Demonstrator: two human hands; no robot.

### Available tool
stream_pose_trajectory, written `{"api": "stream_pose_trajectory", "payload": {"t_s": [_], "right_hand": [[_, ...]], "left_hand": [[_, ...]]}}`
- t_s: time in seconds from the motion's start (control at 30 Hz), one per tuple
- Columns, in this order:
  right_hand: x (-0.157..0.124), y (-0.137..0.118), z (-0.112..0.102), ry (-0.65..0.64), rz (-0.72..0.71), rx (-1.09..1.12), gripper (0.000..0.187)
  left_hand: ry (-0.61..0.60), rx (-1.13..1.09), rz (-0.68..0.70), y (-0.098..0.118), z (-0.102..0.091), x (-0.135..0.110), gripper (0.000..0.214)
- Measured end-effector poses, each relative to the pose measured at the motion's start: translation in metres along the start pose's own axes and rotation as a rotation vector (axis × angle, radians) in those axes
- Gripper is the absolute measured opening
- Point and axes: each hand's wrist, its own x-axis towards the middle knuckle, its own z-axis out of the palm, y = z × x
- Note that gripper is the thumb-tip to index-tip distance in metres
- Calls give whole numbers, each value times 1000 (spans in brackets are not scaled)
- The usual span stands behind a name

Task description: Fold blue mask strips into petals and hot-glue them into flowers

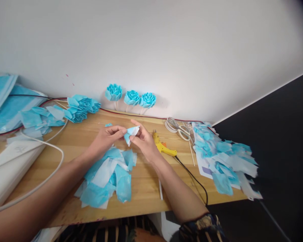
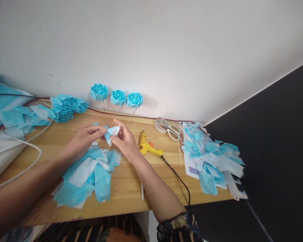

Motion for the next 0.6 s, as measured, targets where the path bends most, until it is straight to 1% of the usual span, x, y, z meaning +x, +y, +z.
{"api": "stream_pose_trajectory", "payload": {"t_s": [0.13,0.3,0.43,0.6], "right_hand": [[0,-6,-6,-79,9,31,60],[2,-13,-13,26,-17,-47,55],[2,-13,-13,30,-33,-79,57],[3,-11,-11,42,-47,-108,56]], "left_hand": [[10,-28,5,-1,-1,2,25],[8,12,4,1,-1,1,26],[-7,66,12,0,0,0,25],[-11,140,34,-6,0,1,26]]}}
